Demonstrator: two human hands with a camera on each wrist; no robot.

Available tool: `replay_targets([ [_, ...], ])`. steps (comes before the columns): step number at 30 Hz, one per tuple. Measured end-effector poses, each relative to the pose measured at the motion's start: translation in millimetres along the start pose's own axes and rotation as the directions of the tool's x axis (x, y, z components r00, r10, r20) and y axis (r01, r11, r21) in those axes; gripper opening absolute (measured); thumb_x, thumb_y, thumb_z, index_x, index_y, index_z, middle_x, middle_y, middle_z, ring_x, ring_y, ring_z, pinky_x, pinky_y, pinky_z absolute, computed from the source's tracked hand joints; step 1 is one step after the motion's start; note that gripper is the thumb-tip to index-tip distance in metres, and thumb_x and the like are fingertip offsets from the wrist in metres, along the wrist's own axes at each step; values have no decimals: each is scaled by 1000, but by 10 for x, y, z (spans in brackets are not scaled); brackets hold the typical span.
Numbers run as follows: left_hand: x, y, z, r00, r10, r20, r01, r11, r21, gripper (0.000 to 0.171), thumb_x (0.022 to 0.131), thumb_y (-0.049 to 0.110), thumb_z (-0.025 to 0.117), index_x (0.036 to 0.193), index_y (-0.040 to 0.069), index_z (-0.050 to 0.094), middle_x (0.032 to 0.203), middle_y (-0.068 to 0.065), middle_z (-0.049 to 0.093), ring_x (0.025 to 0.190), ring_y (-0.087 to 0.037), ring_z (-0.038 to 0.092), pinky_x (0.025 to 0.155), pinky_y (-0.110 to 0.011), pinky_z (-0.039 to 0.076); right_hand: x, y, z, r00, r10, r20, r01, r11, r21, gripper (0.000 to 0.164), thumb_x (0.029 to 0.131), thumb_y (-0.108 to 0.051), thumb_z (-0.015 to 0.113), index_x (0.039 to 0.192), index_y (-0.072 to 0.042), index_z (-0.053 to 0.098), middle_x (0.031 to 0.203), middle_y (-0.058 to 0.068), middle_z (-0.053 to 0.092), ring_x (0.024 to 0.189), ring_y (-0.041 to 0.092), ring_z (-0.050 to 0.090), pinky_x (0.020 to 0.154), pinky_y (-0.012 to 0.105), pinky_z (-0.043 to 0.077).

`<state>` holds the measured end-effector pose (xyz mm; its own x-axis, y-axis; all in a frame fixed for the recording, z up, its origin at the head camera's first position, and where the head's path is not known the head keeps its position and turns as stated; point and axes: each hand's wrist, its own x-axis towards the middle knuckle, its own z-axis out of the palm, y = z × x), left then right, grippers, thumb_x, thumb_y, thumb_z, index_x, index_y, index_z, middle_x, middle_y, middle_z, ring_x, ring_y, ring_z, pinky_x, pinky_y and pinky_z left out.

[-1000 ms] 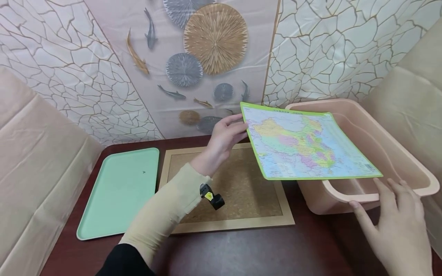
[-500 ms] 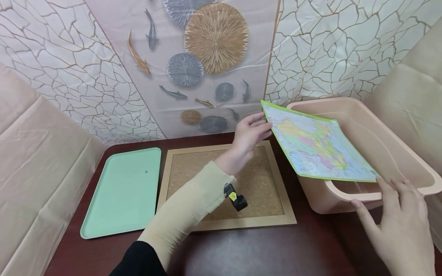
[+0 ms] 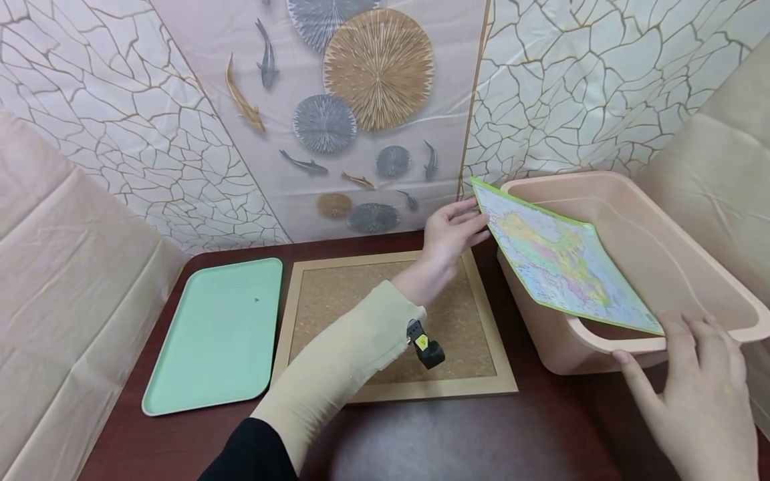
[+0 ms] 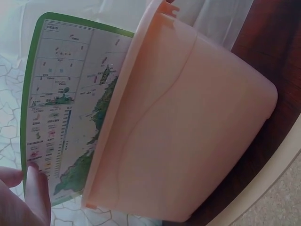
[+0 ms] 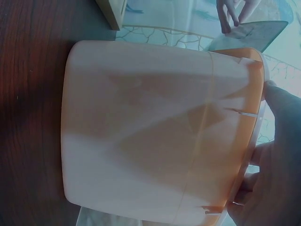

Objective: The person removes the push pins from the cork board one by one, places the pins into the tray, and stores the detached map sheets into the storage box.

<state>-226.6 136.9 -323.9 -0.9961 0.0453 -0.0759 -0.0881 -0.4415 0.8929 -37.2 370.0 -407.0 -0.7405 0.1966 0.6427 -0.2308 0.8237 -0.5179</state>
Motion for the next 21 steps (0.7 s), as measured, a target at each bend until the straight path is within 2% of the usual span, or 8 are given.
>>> replay_targets([
  [6,11,-49,38,1000,10,-7,-11,1000,-24,26,91,-15,74,116,-9,74,94,-19,76,95,-37,77,83,-40,68,-11,-12,-1,1000,14,-8,-13,1000,8,99,99,-74,56,140,16,52,150,46,37,151,58,25,134,32,8],
  [12,-2,-80,62,1000,-12,-12,12,1000,-10,23,93,-10,75,115,-5,75,96,-16,76,98,-33,77,85,-40,68,-28,-26,4,1000,13,-7,-13,1000,-21,97,100,-74,54,137,15,53,149,46,38,152,59,24,136,49,9],
  [13,-5,-84,68,1000,-10,-10,10,1000,-12,22,93,-10,75,115,-5,75,97,-18,77,99,-35,78,85,-40,68,-30,-28,5,1000,13,-8,-13,1000,-23,98,99,-75,54,137,15,53,148,47,38,152,60,24,136,52,8],
  [21,-2,-114,134,1000,-5,20,6,999,-44,21,93,-12,73,114,-10,74,99,-23,77,106,-48,75,81,-36,68,-19,-26,11,1000,-10,-18,9,1000,-28,100,98,-77,53,138,15,54,144,49,39,152,62,24,136,53,9],
])
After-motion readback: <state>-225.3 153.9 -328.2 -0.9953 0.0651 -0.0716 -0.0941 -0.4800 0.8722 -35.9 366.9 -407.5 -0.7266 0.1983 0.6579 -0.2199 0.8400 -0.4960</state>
